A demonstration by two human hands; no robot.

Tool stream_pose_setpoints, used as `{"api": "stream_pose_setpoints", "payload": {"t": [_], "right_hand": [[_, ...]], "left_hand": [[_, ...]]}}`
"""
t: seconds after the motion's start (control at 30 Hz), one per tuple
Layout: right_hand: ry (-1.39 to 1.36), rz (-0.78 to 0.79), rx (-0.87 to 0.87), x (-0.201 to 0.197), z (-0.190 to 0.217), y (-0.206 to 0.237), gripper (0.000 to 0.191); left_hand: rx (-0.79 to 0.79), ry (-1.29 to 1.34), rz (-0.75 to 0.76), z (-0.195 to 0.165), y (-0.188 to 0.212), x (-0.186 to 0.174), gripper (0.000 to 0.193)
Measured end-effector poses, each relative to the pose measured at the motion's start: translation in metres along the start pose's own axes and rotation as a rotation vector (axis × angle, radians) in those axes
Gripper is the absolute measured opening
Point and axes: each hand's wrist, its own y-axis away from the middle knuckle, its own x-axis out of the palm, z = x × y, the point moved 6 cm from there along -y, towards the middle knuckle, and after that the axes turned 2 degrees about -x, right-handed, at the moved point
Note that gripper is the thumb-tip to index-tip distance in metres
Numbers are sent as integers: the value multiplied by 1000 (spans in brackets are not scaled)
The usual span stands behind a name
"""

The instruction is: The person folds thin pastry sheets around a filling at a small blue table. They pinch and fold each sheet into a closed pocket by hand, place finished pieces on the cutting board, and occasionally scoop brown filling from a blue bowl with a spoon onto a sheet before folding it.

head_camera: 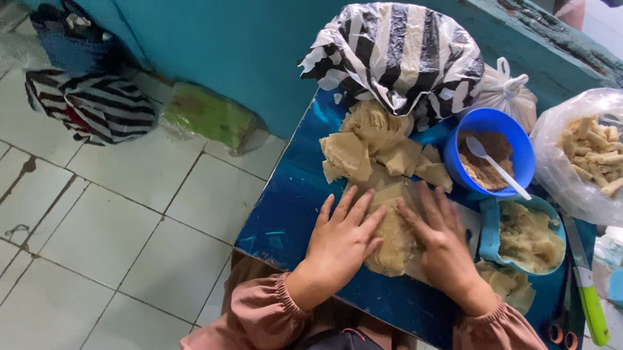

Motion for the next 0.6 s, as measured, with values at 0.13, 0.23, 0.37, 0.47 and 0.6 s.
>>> {"api": "stream_pose_setpoints", "payload": {"t": [0.13, 0.23, 0.37, 0.47, 0.6], "right_hand": [[508, 107, -30, -11, 3, 8, 71], [559, 39, -56, -23, 8, 9, 65], [728, 152, -184, -12, 16, 5, 77], [451, 115, -130, -15, 11, -1, 71], [402, 113, -84, -17, -3, -19, 70]], "left_hand": [[14, -6, 7, 0, 1, -2, 54], [15, -2, -6, 0, 0, -4, 54], [3, 19, -12, 2, 0, -4, 56], [14, 10, -21, 1, 1, -5, 55], [21, -4, -12, 1, 2, -4, 53]]}}
